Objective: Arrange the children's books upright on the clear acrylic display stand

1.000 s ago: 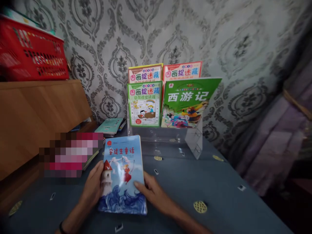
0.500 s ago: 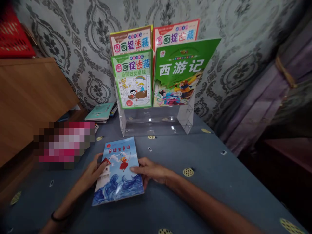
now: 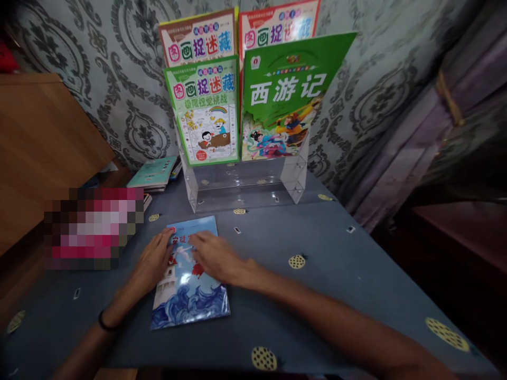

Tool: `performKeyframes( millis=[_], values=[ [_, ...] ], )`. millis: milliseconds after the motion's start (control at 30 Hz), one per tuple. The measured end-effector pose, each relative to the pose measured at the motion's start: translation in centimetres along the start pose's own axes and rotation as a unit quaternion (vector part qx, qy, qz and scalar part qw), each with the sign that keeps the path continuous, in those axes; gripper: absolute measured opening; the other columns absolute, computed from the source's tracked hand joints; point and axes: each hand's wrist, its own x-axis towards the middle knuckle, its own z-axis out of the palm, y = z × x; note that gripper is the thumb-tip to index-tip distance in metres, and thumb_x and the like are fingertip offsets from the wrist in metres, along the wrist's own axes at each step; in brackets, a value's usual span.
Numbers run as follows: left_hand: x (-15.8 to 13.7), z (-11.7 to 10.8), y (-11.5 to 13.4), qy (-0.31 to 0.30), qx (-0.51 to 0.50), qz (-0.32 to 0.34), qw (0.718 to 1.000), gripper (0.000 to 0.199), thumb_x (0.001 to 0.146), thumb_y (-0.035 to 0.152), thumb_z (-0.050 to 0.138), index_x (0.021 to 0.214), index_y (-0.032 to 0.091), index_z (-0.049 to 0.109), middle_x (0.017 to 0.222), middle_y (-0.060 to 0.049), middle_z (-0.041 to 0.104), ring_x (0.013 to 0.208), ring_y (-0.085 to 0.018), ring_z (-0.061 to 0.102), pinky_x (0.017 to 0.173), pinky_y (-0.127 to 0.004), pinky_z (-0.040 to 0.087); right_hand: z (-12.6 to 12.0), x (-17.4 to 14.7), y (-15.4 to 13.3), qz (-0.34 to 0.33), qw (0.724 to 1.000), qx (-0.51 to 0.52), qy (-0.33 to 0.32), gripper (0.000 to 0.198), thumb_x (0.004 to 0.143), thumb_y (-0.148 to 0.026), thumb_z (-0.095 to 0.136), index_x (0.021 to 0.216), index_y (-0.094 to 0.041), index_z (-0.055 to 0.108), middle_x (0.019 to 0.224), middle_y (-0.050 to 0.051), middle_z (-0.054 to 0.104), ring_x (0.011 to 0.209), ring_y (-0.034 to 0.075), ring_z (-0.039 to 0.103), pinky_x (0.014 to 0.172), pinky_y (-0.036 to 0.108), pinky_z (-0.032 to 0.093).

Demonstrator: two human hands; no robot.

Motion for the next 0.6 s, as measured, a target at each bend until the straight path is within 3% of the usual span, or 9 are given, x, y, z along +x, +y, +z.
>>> performKeyframes(
  millis=[100, 200, 333, 467, 600],
  values=[
    [0.0, 1.0, -0.6, -0.011, 0.000, 0.014, 1.000, 0.051, 0.093, 0.010, 0.036, 0.144, 0.012, 0.041, 0.146, -0.020, 0.052, 0.140, -0.029, 0.047, 0.110, -0.050, 0.045, 2.6, 2.0, -0.4, -0.064, 0.997, -0.030, -0.037, 0.042, 0.102, -0.024, 0.043, 0.140, -0.008, 0.052, 0.150, 0.020, 0.049, 0.144, 0.026, 0.041, 0.117, 0.044, 0.037],
    [-0.1, 0.9, -0.7, -0.021, -0.003, 0.010, 1.000, 0.055, 0.091, 0.010, 0.039, 0.146, 0.013, 0.038, 0.147, -0.020, 0.052, 0.140, -0.029, 0.047, 0.110, -0.051, 0.046, 3.7, 3.3, 0.8, -0.046, 0.996, -0.060, -0.049, 0.053, 0.102, -0.032, 0.046, 0.146, -0.003, 0.046, 0.155, 0.023, 0.042, 0.149, 0.029, 0.032, 0.122, 0.046, 0.030],
    [-0.1, 0.6, -0.4, -0.038, 0.015, -0.003, 0.999, 0.056, 0.091, 0.012, 0.041, 0.147, 0.014, 0.037, 0.150, -0.020, 0.050, 0.143, -0.030, 0.044, 0.109, -0.051, 0.046, 3.0, 3.6, 3.7, -0.003, 0.996, -0.090, -0.025, 0.059, 0.102, -0.038, 0.047, 0.147, 0.000, 0.044, 0.157, 0.025, 0.038, 0.151, 0.031, 0.029, 0.124, 0.047, 0.027],
    [0.1, 0.6, -0.3, -0.043, 0.025, -0.005, 0.999, 0.052, 0.093, 0.010, 0.037, 0.145, 0.012, 0.039, 0.149, -0.021, 0.050, 0.143, -0.029, 0.044, 0.112, -0.050, 0.044, 2.3, 3.0, 6.3, 0.038, 0.995, -0.094, 0.012, 0.061, 0.103, -0.044, 0.041, 0.150, -0.006, 0.042, 0.157, 0.022, 0.039, 0.150, 0.032, 0.029, 0.122, 0.052, 0.029],
    [0.2, 0.5, -0.1, -0.046, 0.019, -0.017, 0.999, 0.047, 0.097, 0.014, 0.034, 0.143, 0.011, 0.042, 0.149, -0.021, 0.051, 0.143, -0.030, 0.045, 0.112, -0.050, 0.043, 2.2, 2.7, 6.9, 0.066, 0.992, -0.102, 0.018, 0.063, 0.104, -0.046, 0.037, 0.151, -0.004, 0.040, 0.158, 0.023, 0.037, 0.151, 0.032, 0.028, 0.122, 0.052, 0.028]
  ],
)
